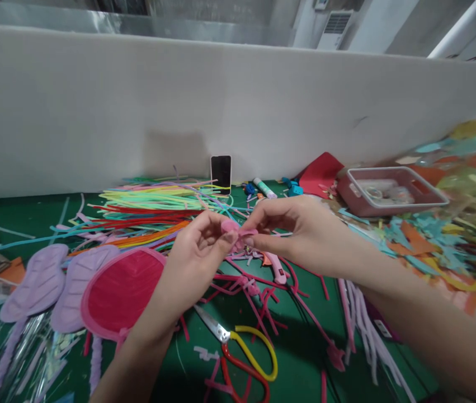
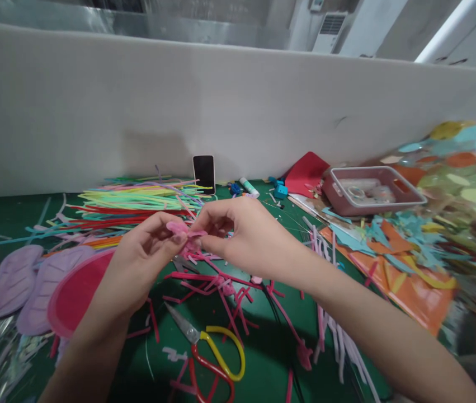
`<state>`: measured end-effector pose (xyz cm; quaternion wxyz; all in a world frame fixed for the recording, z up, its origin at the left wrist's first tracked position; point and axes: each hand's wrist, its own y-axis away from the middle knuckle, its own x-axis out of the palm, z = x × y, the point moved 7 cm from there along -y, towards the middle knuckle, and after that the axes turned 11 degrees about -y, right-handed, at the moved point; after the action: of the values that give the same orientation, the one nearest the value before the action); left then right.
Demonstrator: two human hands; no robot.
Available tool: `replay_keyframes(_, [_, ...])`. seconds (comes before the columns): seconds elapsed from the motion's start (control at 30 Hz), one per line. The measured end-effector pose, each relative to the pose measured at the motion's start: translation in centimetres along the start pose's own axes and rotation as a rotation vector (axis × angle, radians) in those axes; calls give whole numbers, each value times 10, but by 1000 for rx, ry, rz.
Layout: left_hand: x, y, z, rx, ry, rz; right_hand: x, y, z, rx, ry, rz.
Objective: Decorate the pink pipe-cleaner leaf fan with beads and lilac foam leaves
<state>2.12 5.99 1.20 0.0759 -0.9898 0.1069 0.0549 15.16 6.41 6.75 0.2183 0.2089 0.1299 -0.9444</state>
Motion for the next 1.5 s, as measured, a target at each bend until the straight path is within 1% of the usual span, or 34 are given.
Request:
replay_keyframes(0.1, [2, -1, 2, -34, 49, 20, -3, -2, 3, -35, 84, 33])
replay_keyframes(0.17, [3, -2, 3, -65, 90, 55, -4, -3, 7, -105, 156, 69])
replay_keyframes(0.23, [5, -1, 4, -106, 154, 97, -3, 0, 15, -220, 232, 114])
replay_keyframes(0.3, [7, 0, 6, -159, 241, 161, 0, 6, 24, -376, 342, 133])
replay_keyframes(0.43, [16, 5, 11, -316, 474, 302, 7, 25, 39, -693, 595, 22])
replay_keyframes(0.5, [22, 8, 13, -384, 571, 347, 11, 33, 40, -798, 611, 12])
replay_keyframes(0.57, [25, 8, 14, -386, 599, 343, 13, 37, 36, -850, 565, 12])
replay_keyframes(0.6, [23, 7, 13, -346, 573, 302, 12, 37, 33, -846, 533, -27])
replay_keyframes(0.63, [19, 5, 12, -284, 516, 237, 7, 35, 29, -802, 478, -93])
replay_keyframes(0.67, [14, 3, 9, -208, 434, 164, 1, 32, 23, -717, 382, -170])
replay_keyframes(0.7, [8, 2, 5, -130, 341, 94, -5, 27, 14, -596, 245, -224])
replay_keyframes(0.73, [4, 1, 1, -63, 253, 41, -7, 23, 3, -453, 77, -238])
replay_keyframes(0.77, [1, 2, -3, -16, 185, 10, -4, 18, -8, -305, -101, -213])
replay_keyframes(0.83, [0, 3, -7, 24, 116, 8, 10, 14, -25, -60, -405, -115])
replay_keyframes(0.87, [1, 3, -7, 29, 103, 16, 16, 14, -30, 15, -499, -91])
replay_keyframes(0.9, [1, 3, -7, 25, 92, 23, 19, 15, -33, 67, -558, -100])
replay_keyframes(0.97, [0, 3, -5, 7, 66, 21, 19, 15, -36, 113, -614, -168])
replay_keyframes(1.03, [-1, 2, -2, -18, 33, -1, 19, 15, -38, 142, -619, -194])
replay_keyframes(1.13, [-5, 2, 1, -44, 5, -49, 20, 13, -42, 188, -610, -118])
replay_keyframes(1.2, [-6, 1, 3, -59, 17, -59, 20, 11, -44, 200, -618, -82])
replay_keyframes(1.27, [-5, 0, 4, -73, 53, -22, 19, 11, -44, 171, -652, -86])
replay_keyframes(1.37, [-2, -1, 2, -67, 97, 65, 18, 11, -41, 87, -693, -129])
replay_keyframes(1.43, [-6, -2, 0, -46, 86, 50, 17, 12, -38, 47, -640, -147])
replay_keyframes(1.5, [-10, -3, -2, -32, 59, 33, 16, 13, -36, 9, -523, -161])
